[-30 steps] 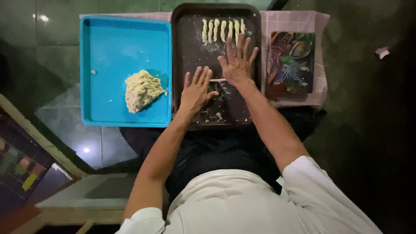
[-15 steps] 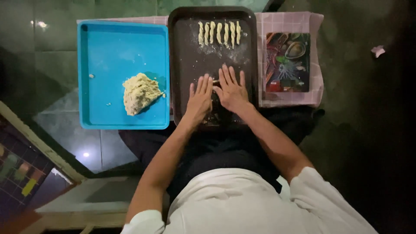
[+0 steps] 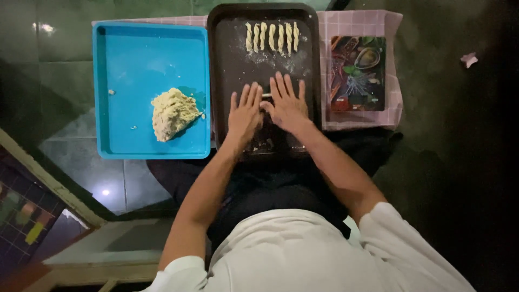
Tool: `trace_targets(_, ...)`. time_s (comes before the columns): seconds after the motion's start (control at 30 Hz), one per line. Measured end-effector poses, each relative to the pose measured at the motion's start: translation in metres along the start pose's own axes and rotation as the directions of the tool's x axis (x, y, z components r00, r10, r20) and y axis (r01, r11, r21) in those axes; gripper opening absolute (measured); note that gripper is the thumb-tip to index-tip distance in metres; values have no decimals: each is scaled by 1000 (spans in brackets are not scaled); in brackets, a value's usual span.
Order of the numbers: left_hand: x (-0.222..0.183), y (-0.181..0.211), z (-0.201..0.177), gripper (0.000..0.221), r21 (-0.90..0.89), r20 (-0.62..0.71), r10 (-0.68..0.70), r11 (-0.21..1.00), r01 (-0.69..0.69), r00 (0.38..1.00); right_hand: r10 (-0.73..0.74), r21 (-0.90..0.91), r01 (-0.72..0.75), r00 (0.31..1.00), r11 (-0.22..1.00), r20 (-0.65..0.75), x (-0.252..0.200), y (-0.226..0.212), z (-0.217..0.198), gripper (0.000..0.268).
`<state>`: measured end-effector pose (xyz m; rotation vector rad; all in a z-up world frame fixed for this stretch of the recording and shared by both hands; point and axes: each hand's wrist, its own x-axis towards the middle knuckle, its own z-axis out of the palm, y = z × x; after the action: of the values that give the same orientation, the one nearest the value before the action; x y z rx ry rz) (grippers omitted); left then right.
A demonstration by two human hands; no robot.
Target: Rolling small pieces of dough into thin strips and arranging them on a baking tray.
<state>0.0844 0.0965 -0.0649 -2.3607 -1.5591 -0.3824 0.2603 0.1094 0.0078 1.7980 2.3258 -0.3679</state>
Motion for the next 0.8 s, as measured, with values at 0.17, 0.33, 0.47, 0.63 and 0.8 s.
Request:
trace_targets(0.17,-1,-4,0,66,-288,224,-14,954,79,975,17,-46,-20,998,999,-58,-3,-4,-3,83)
trace_targets(0.33,-53,7,-33,67,-283,253,-39,952,113,967,-71,30,75,990,997,-121,-64,-3,25,84)
trace_targets(0.47,-76,3,-53,76,-315,441,-2,936,156,897,-80,103,94,988,990,-135,-94,-4,17,82)
trace_targets(0.63,-60,20,-45,68,-323,388,-19,934,156,922,-90,68,101,984,993,-152,-72,-6,24,82)
trace_targets(0.8,2,3,-23,66,-374,405,24,916,142,914,-79,-20,76,974,997,-211,-13,9,21,75)
